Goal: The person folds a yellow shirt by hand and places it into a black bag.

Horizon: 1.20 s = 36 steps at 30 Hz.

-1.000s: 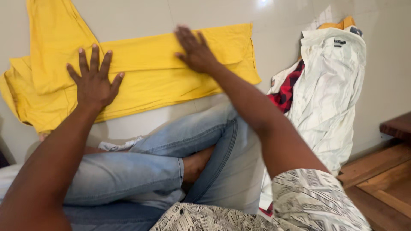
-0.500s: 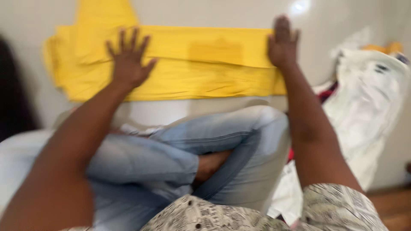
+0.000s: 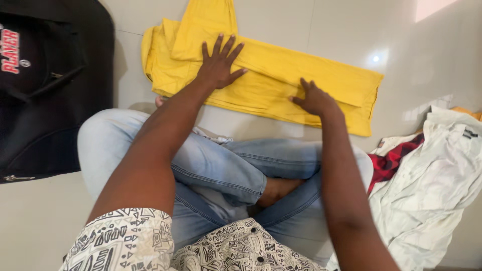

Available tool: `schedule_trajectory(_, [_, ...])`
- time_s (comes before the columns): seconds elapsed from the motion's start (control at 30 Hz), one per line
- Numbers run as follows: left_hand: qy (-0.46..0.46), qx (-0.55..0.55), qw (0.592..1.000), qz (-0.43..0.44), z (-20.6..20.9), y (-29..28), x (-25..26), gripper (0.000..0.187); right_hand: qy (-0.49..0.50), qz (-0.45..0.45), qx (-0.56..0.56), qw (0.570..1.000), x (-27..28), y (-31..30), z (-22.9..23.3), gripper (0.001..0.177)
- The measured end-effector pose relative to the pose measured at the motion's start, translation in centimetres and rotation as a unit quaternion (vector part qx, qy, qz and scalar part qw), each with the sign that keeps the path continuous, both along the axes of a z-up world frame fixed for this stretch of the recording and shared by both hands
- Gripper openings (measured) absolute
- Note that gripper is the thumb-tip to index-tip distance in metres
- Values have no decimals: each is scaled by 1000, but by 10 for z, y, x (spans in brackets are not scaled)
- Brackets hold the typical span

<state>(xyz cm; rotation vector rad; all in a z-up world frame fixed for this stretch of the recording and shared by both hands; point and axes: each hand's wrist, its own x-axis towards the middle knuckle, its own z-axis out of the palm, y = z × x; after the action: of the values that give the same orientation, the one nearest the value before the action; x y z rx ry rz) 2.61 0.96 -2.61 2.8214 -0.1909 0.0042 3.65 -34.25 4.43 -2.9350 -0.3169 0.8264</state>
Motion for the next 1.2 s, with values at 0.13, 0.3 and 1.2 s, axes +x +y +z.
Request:
schedule_trajectory(0.13, [-139,-1,964,225,-12,42,55,82,-48,12,37,998,-10,14,-16,91])
schedule_trajectory(0.3, [11,-96,879,467,23,121,46,66,-33,6,3,999,-2,25,1,81])
schedule_trajectory(1.2, [-1,-2,977,214,-6,101,25,71,-150,68,43,985,11,36,-38,90])
